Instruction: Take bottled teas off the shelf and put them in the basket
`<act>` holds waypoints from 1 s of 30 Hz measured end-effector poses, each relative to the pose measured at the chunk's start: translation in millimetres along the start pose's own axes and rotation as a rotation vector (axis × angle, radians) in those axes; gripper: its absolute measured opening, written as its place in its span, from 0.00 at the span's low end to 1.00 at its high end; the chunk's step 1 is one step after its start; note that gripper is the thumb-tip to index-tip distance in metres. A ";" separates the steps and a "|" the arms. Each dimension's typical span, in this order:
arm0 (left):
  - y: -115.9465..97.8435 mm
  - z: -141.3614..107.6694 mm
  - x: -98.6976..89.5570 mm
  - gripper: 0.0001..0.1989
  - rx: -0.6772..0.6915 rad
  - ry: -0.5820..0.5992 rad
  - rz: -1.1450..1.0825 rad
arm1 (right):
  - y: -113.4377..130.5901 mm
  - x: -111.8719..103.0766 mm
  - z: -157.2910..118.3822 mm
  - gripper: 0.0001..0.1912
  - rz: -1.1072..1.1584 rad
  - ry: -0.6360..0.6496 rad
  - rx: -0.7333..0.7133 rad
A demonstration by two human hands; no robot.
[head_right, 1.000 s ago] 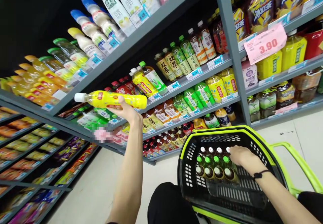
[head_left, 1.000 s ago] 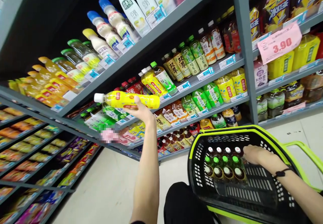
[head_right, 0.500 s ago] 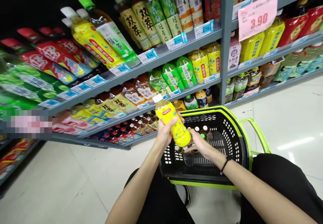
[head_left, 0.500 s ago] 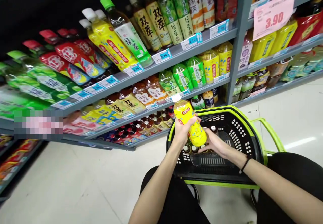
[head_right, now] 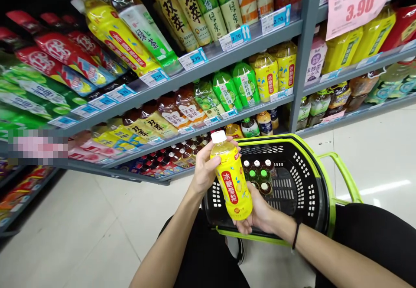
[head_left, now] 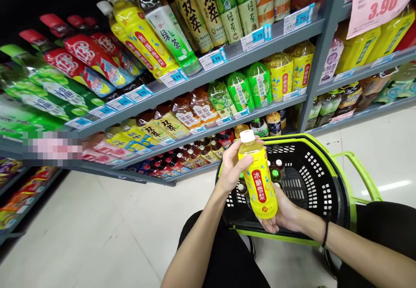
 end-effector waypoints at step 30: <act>-0.8 -9.1 27.1 0.23 0.043 -0.381 0.360 | 21.0 10.7 -22.3 0.29 0.157 -0.192 -0.418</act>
Point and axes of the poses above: each hand's wrist, its own z-axis towards the middle knuckle, its own x-axis out of the palm, y = z × x, the point moved 2 cm from there along z, towards the middle knuckle, and after that the axes turned 10 degrees about z, right-handed, at the moved point
